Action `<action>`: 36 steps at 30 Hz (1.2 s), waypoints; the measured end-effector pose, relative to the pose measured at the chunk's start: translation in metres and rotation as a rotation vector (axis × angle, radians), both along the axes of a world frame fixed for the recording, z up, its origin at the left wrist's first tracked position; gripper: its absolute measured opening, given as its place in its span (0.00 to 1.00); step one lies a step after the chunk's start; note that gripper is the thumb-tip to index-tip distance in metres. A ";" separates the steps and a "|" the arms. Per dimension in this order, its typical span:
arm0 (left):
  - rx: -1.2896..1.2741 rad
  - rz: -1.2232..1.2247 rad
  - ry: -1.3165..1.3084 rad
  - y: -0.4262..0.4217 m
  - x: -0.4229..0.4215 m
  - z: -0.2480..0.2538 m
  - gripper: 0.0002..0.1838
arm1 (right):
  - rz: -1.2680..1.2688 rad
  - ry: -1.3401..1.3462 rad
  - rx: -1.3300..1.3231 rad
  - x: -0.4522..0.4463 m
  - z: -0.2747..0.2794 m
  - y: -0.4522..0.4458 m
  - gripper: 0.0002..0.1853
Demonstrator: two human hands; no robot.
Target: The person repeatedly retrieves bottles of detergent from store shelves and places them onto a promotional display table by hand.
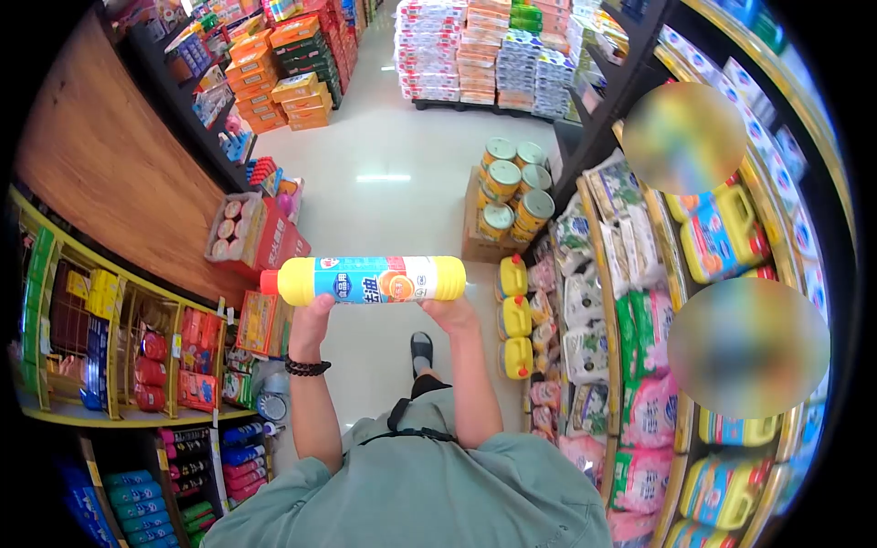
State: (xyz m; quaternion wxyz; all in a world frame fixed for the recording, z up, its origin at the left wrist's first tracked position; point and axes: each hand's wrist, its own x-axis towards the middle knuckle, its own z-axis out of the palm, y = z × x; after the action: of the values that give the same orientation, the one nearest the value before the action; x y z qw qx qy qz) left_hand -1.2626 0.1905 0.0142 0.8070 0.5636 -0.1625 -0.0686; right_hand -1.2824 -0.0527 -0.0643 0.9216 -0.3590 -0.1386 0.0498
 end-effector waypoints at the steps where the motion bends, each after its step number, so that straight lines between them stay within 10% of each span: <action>1: -0.016 -0.060 0.003 -0.011 0.022 0.026 0.34 | 0.013 -0.006 0.022 0.026 0.008 -0.002 0.45; 11: -0.077 0.099 -0.003 -0.031 0.209 0.010 0.32 | 0.177 -0.113 -0.004 0.219 0.071 -0.011 0.45; 20: 0.030 -0.022 0.081 -0.027 0.372 -0.006 0.32 | -0.067 -0.061 -0.188 0.370 -0.023 -0.032 0.42; 27: -0.237 -0.230 -0.083 -0.048 0.542 0.041 0.42 | 0.020 -0.161 -0.184 0.532 0.101 -0.013 0.50; 36: -0.150 -0.116 -0.085 -0.032 0.712 0.033 0.41 | 0.059 -0.291 -0.210 0.706 0.088 -0.020 0.42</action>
State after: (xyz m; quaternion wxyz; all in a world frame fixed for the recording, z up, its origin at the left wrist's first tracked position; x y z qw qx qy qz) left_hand -0.5508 0.1583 0.0468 0.8339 0.4937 -0.2338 -0.0790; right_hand -0.5763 -0.0725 0.0239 0.8475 -0.4523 -0.2752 0.0384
